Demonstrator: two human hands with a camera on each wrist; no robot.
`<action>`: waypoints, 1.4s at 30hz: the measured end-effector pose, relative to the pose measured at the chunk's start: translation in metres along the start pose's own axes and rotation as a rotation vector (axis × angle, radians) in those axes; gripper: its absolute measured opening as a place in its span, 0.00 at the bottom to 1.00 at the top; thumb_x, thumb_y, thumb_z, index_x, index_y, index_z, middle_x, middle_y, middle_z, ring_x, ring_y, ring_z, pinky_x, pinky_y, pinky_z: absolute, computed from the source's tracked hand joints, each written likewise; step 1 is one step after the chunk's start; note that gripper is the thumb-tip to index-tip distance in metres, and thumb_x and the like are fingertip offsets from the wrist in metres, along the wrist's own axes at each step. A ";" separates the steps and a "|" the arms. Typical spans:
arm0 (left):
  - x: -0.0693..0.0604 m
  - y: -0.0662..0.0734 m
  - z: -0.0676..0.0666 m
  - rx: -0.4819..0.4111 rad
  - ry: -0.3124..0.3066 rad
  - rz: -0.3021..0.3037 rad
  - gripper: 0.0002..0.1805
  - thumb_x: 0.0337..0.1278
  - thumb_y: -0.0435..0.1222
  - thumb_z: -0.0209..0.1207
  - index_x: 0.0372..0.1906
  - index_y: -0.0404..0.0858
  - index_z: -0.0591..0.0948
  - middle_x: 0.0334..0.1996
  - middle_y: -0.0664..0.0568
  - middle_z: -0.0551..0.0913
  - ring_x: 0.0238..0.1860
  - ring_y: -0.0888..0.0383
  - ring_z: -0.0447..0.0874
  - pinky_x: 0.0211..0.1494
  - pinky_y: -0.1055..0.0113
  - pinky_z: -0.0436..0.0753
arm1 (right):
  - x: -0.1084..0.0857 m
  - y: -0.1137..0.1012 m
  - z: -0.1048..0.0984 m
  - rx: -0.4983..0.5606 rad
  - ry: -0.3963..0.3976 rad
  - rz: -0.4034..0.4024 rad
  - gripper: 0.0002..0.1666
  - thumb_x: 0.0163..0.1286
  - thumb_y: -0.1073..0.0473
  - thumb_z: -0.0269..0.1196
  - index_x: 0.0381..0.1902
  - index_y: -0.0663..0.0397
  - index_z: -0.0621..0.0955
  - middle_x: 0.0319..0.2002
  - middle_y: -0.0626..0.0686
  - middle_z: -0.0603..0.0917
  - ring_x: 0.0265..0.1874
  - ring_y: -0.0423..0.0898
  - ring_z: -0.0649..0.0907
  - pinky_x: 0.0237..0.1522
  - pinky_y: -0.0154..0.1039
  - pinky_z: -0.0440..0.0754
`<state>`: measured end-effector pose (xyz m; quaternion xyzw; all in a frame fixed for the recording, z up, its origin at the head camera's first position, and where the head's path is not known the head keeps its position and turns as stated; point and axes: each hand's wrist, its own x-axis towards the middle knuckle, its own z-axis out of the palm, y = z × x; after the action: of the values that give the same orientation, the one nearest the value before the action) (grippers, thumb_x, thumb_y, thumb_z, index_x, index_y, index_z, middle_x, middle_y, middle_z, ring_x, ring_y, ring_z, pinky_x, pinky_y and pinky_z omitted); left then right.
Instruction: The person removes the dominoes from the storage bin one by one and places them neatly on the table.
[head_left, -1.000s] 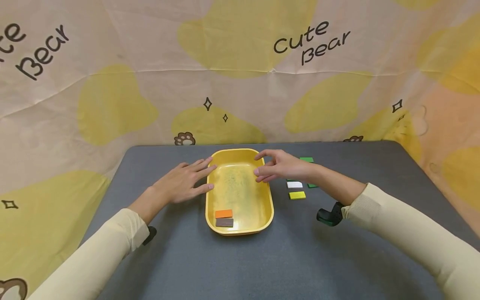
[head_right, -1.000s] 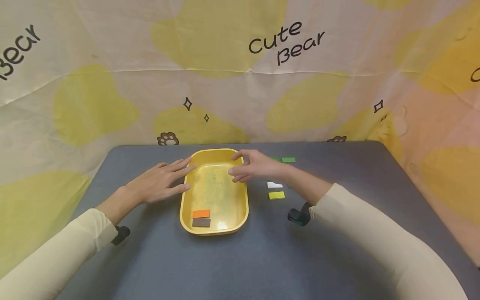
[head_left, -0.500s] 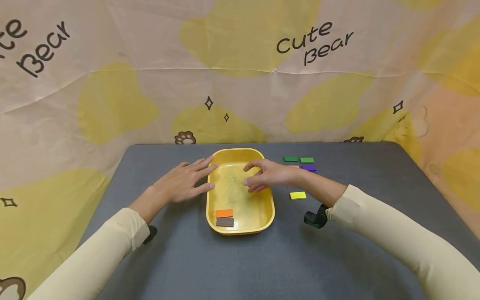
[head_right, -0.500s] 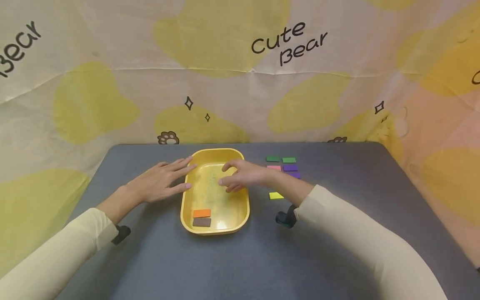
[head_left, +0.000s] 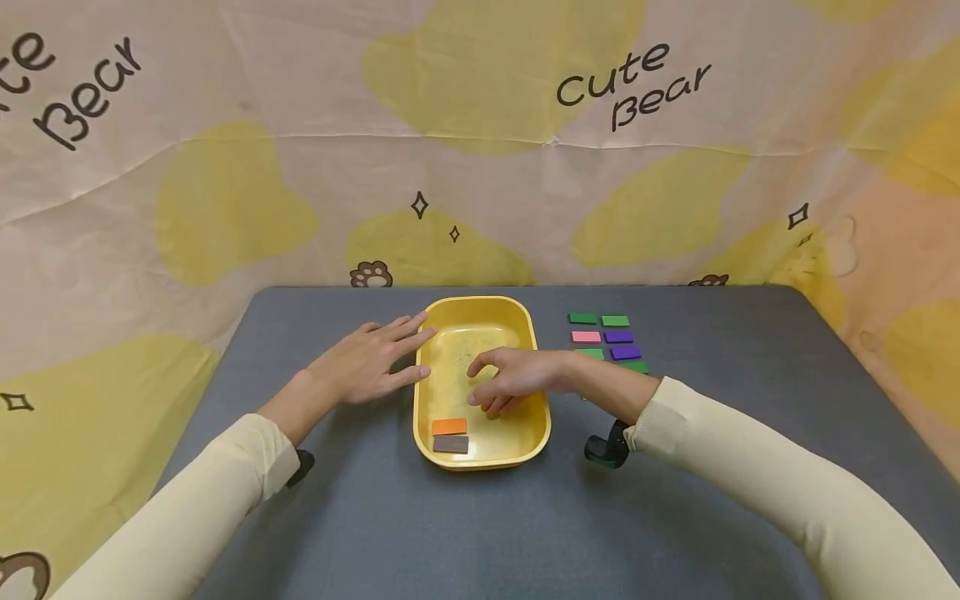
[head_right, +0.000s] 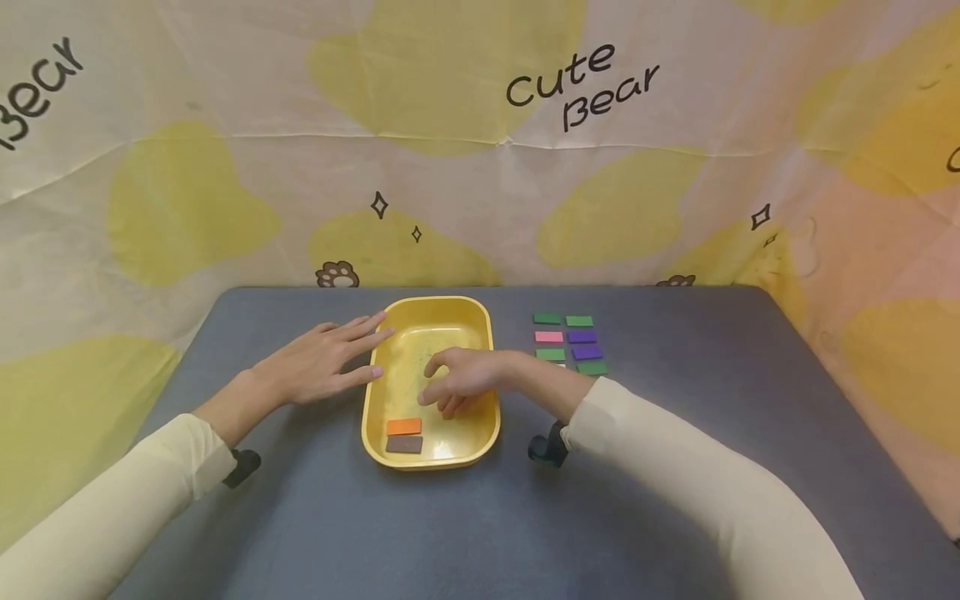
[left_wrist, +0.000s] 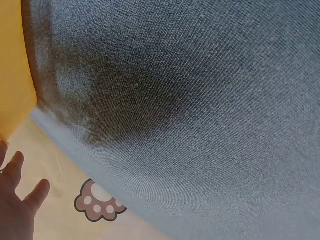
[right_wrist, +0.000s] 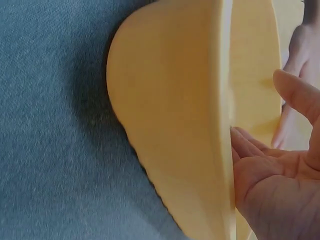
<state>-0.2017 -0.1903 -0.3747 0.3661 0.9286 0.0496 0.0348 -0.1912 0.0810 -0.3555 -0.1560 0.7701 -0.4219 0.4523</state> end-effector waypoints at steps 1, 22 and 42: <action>0.000 0.000 0.000 0.001 0.000 -0.001 0.39 0.72 0.62 0.44 0.78 0.45 0.60 0.79 0.48 0.53 0.76 0.45 0.55 0.68 0.40 0.64 | 0.001 -0.001 0.001 -0.006 -0.010 0.010 0.38 0.70 0.52 0.65 0.69 0.63 0.64 0.46 0.63 0.85 0.47 0.55 0.86 0.52 0.45 0.83; -0.001 0.001 -0.002 -0.005 0.020 0.018 0.38 0.72 0.61 0.45 0.77 0.44 0.62 0.78 0.46 0.54 0.75 0.42 0.57 0.68 0.39 0.65 | 0.019 -0.019 0.027 0.017 -0.046 0.067 0.33 0.71 0.58 0.63 0.68 0.66 0.67 0.49 0.59 0.83 0.46 0.55 0.87 0.49 0.44 0.84; -0.002 0.003 -0.002 -0.005 0.012 0.017 0.39 0.72 0.61 0.45 0.78 0.43 0.61 0.78 0.45 0.53 0.76 0.43 0.56 0.68 0.39 0.64 | 0.036 -0.027 0.038 -0.016 -0.047 0.038 0.31 0.70 0.69 0.59 0.68 0.76 0.66 0.45 0.60 0.86 0.47 0.53 0.87 0.51 0.43 0.83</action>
<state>-0.1989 -0.1897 -0.3724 0.3735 0.9256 0.0546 0.0297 -0.1831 0.0234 -0.3630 -0.1550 0.7655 -0.4033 0.4767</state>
